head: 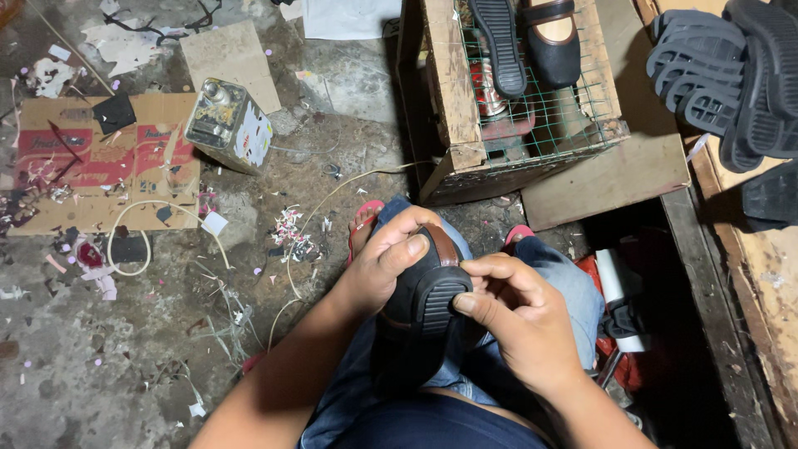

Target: The person sits on the floor and trims the excess edge of a shoe sole with a knife, rotating the shoe to trim around it. They then press and fit the sole onto the shoe upper and continue trimming the joined edge by hand.

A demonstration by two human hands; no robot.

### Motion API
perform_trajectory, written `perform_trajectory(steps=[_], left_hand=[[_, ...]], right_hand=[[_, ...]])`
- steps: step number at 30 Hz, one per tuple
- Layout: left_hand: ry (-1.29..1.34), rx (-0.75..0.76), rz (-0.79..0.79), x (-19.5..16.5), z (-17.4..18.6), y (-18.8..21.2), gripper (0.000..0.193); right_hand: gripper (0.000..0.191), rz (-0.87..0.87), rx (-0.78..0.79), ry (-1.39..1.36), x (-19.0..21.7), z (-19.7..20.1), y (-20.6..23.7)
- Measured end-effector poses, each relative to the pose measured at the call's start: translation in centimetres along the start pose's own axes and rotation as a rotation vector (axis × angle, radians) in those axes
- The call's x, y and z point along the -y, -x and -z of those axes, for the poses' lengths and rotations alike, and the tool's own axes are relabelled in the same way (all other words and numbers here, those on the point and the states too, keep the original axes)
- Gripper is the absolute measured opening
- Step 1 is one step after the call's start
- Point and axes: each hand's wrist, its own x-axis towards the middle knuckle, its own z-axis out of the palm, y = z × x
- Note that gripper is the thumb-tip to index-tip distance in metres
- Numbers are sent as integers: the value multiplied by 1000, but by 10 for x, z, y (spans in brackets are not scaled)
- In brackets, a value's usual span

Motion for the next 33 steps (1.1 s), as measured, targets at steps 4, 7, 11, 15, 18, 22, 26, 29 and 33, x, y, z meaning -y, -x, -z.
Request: perform_trajectory(steps=[4, 7, 11, 15, 18, 22, 26, 29, 33], left_hand=[[17, 4, 14, -12, -9, 1, 40], [-213, 9, -27, -32, -19, 9, 47], [-678, 83, -168, -56, -33, 15, 50], [-676, 67, -168, -67, -43, 15, 41], [-629, 41, -139, -67, -45, 17, 40], [-681, -9, -224, -61, -47, 20, 37], [-726, -144, -373, -40, -58, 15, 44], [-651, -198, -413, -9, -63, 4, 51], [-713, -255, -493, 27, -50, 4, 52]], right_hand=[[33, 6, -48, 28, -1, -4, 5], [33, -36, -63, -5, -1, -6, 8], [35, 31, -54, 39, -1, -8, 12], [37, 37, -49, -43, -4, -9, 14], [37, 20, -38, -151, -6, -9, 14], [40, -43, -69, -157, 6, -9, 15], [39, 142, -81, 107, 37, 2, 12], [39, 203, -37, 471, 54, 19, -2], [43, 259, 103, 704, 37, 28, -19]])
